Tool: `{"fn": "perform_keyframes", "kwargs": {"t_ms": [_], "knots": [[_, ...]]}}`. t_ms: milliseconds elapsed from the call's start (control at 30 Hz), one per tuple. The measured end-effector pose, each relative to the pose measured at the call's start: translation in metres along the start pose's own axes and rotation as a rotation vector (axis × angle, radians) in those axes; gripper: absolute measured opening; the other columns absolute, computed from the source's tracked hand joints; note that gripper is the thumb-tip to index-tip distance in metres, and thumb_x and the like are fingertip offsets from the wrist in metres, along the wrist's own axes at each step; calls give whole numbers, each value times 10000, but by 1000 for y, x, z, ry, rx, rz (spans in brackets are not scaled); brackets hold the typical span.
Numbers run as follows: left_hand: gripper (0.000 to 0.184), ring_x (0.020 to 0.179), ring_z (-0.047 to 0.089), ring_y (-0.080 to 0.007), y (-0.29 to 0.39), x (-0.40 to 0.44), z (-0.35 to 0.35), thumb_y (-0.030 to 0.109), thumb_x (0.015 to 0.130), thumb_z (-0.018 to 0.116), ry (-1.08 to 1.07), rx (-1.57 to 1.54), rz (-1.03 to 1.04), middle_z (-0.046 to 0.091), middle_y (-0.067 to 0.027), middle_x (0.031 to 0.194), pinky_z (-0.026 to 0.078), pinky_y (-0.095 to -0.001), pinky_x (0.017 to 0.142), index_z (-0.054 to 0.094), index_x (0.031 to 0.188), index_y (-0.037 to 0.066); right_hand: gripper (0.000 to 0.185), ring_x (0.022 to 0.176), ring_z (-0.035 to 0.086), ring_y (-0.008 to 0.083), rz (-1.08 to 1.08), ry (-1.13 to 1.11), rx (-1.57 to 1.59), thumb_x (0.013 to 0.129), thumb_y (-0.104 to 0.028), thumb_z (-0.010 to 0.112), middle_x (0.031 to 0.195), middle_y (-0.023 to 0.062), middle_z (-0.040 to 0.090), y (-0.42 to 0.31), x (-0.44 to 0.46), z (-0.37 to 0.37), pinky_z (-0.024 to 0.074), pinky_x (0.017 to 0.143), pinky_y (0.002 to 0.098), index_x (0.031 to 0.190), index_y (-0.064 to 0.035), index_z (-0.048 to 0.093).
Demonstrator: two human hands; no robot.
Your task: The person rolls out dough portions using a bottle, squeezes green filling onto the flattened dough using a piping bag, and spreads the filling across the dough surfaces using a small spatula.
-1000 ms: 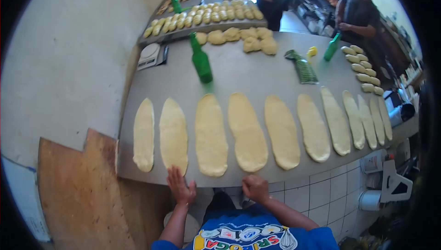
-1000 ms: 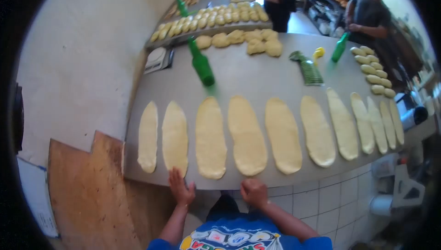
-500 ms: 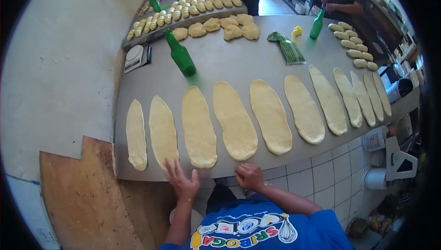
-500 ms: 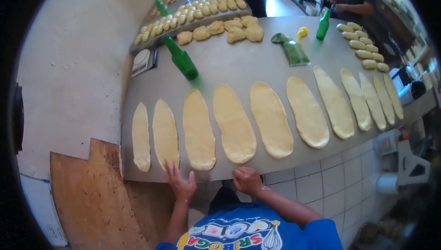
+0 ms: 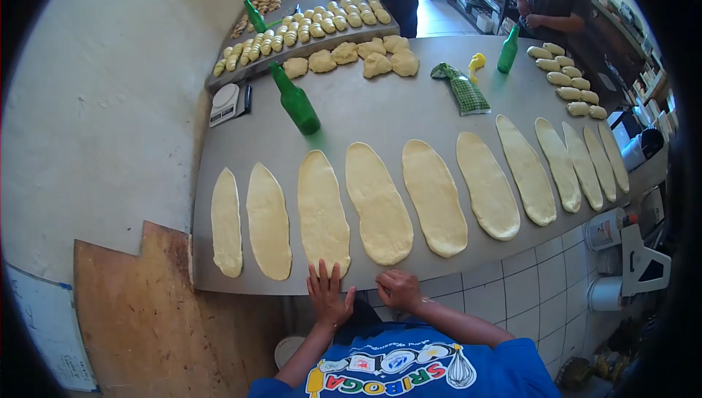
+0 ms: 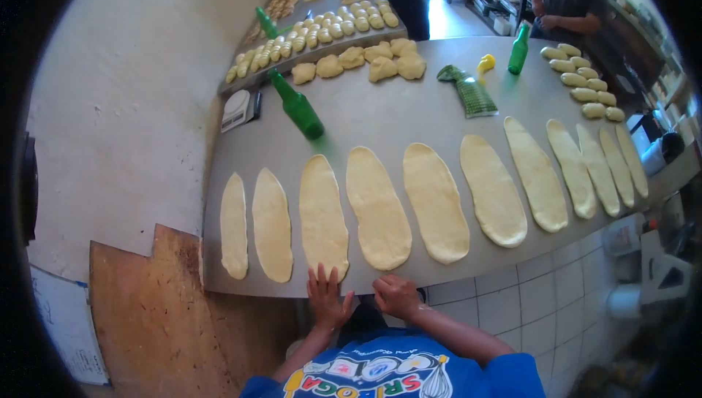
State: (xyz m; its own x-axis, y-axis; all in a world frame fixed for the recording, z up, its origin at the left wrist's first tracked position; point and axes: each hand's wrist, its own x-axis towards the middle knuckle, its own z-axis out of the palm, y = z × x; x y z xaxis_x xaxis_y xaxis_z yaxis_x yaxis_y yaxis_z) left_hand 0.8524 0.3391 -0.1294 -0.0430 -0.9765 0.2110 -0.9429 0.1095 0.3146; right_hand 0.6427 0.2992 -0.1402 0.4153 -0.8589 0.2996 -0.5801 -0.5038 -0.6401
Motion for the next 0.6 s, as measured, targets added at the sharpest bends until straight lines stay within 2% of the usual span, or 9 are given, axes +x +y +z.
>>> {"fn": "perform_keyframes", "kwargs": {"t_ms": [133, 167, 300, 333, 467, 500, 600], "knots": [[763, 1465, 156, -472, 1, 0, 3, 360, 840, 633, 19, 25, 1, 195, -184, 1610, 217, -605, 1110, 339, 1509, 143, 281, 897, 651, 272, 4, 287, 107, 741, -55, 673, 1027, 52, 684, -30, 8, -35, 525, 783, 346, 1020, -89, 677], [763, 1465, 156, -472, 2, 0, 3, 360, 840, 633, 10, 22, 7, 195, -184, 1610, 217, -605, 1110, 339, 1509, 143, 281, 897, 651, 272, 15, 289, 105, 741, -55, 673, 1027, 52, 684, -29, 9, -39, 525, 783, 346, 1020, -89, 677], [741, 1455, 189, -467, 4, 1, 3, 348, 831, 624, 37, 22, -3, 240, -191, 1590, 222, -587, 1116, 365, 1489, 126, 476, 1258, 522, 334, -19, 36, -318, 789, -141, 675, 1352, 81, 579, -16, 4, -61, 403, 1043, 459, 1258, -96, 614], [741, 1455, 189, -467, 5, 3, 5, 348, 831, 624, 34, 13, 7, 240, -191, 1590, 222, -587, 1116, 365, 1489, 126, 476, 1258, 522, 334, -9, 39, -328, 789, -141, 675, 1352, 81, 579, -15, 2, -63, 403, 1043, 459, 1258, -96, 614], [733, 1457, 200, -452, 3, 1, 8, 346, 823, 617, 91, 15, 25, 255, -178, 1588, 219, -578, 1124, 376, 1483, 138, 595, 1433, 332, 336, 28, -87, -229, 832, -231, 661, 1500, 124, 441, -6, -5, -55, 251, 1115, 595, 1392, -102, 511], [733, 1457, 200, -452, 2, 0, 9, 346, 823, 617, 83, 7, 40, 255, -178, 1588, 219, -578, 1124, 376, 1483, 138, 595, 1433, 332, 336, 44, -80, -235, 832, -231, 661, 1500, 124, 441, -3, -8, -56, 251, 1115, 595, 1392, -102, 511], [718, 1460, 200, -445, 0, 2, 12, 344, 827, 604, 89, 31, 38, 259, -170, 1587, 215, -579, 1129, 379, 1479, 143, 640, 1470, 252, 337, 197, 122, 88, 838, -268, 652, 1548, 134, 366, 16, -11, -64, 197, 1116, 635, 1427, -99, 469]]}}
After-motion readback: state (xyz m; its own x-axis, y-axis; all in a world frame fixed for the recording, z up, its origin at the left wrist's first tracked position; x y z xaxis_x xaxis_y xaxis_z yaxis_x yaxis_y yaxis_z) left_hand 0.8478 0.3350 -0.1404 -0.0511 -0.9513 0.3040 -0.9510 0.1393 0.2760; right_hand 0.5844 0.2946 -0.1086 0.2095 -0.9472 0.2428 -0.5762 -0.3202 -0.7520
